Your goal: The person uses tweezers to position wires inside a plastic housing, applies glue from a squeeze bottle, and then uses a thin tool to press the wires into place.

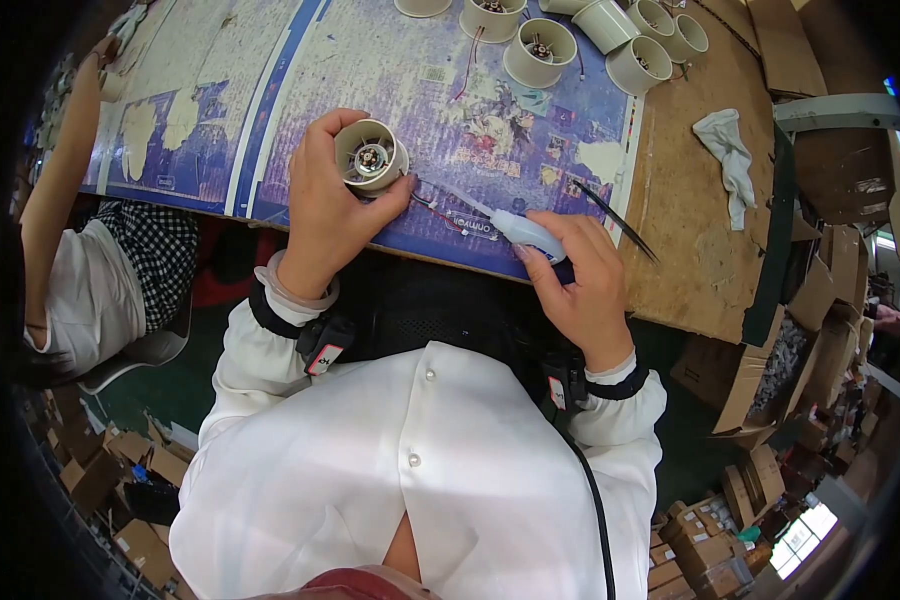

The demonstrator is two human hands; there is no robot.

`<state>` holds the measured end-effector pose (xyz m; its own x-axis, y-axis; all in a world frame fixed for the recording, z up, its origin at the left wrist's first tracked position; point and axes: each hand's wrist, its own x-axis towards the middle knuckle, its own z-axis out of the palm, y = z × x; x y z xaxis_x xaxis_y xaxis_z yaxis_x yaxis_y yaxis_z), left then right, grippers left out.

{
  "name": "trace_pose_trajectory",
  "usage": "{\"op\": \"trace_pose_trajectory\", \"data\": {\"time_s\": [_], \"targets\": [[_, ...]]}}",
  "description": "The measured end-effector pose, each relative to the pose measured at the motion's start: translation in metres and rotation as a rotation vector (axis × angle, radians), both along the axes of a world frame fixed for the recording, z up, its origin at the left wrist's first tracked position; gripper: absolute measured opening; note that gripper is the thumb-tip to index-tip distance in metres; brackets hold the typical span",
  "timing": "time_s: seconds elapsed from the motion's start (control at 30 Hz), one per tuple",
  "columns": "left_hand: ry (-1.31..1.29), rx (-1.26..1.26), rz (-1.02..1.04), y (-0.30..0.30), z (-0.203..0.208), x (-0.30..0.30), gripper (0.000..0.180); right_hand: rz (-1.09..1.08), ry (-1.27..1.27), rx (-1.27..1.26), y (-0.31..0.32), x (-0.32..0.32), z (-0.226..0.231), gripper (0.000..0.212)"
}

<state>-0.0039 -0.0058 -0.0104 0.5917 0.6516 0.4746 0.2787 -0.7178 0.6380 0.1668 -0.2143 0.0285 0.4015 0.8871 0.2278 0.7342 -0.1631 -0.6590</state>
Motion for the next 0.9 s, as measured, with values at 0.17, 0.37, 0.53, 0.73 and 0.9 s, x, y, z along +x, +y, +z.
{"op": "trace_pose_trajectory", "data": {"time_s": [0.17,0.37,0.53,0.73,0.9], "targets": [[0.03,-0.005,0.005,-0.002,0.003,0.0,0.066,0.025,-0.025,0.015,0.0,0.0,0.001,0.028],[0.007,0.081,0.026,-0.005,0.003,0.002,0.064,0.019,-0.062,0.031,-0.001,-0.006,0.005,0.028],[0.04,0.093,0.018,-0.004,0.001,-0.001,0.065,0.037,-0.179,0.064,0.003,-0.009,0.012,0.031],[0.02,0.132,0.004,-0.004,0.001,0.0,0.066,0.039,-0.263,0.049,0.003,-0.011,0.02,0.033],[-0.038,0.132,0.002,-0.002,0.002,0.001,0.063,0.047,-0.289,0.023,0.005,-0.011,0.029,0.034]]}}
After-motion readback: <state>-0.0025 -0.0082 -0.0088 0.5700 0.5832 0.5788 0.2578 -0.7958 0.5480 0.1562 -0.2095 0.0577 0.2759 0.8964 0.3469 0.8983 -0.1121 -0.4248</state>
